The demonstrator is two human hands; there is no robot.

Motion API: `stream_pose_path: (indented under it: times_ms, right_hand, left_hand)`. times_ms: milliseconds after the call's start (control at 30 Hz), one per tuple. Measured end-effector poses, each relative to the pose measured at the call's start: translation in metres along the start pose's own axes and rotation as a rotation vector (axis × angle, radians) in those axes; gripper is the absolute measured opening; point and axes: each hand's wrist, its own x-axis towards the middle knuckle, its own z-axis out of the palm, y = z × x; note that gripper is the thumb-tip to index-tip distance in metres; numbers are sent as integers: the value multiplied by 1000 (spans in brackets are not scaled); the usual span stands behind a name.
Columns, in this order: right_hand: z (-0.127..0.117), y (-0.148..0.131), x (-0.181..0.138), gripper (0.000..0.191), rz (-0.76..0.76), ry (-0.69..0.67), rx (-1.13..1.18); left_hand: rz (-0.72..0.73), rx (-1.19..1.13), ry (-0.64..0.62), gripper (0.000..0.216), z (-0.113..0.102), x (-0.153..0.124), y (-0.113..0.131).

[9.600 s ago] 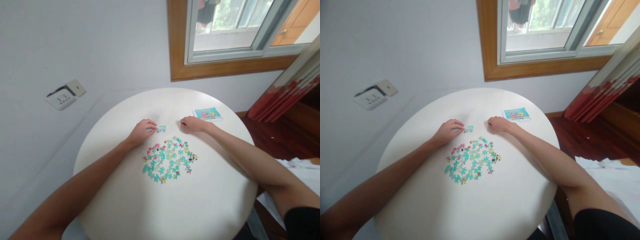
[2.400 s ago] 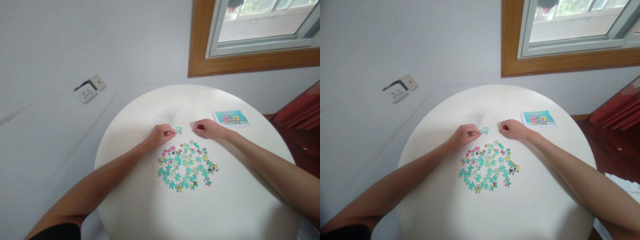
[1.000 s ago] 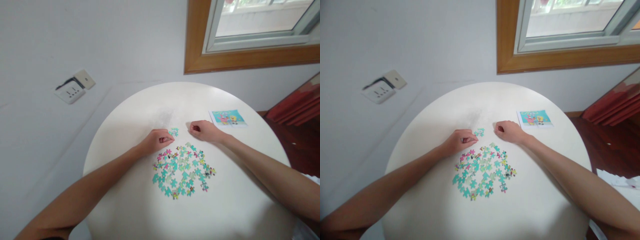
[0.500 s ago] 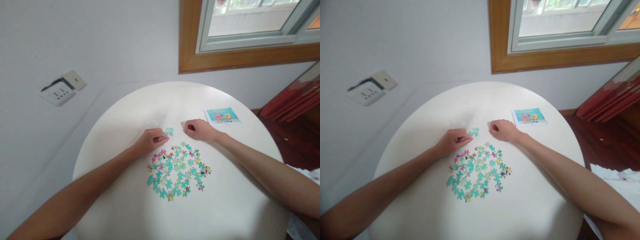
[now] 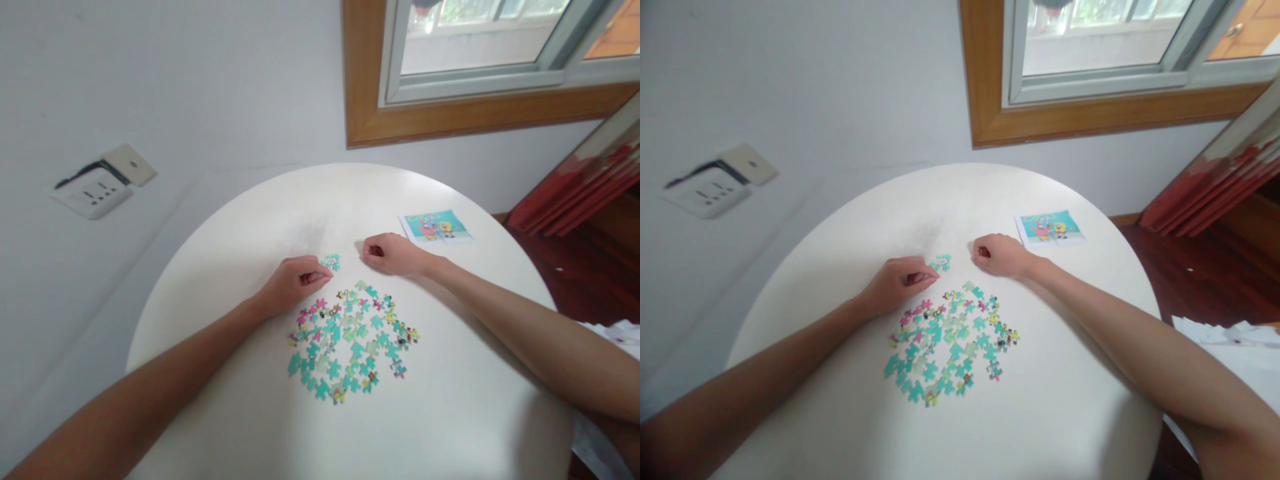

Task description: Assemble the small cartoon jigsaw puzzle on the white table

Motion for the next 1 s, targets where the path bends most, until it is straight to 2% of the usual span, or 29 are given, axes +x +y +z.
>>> stream_pose_path:
  times_ms: [1000]
  right_hand:
    - [0,1,2,13,-25,8,-21]
  left_hand:
    - [-39,21,-23,17,-5,2,2]
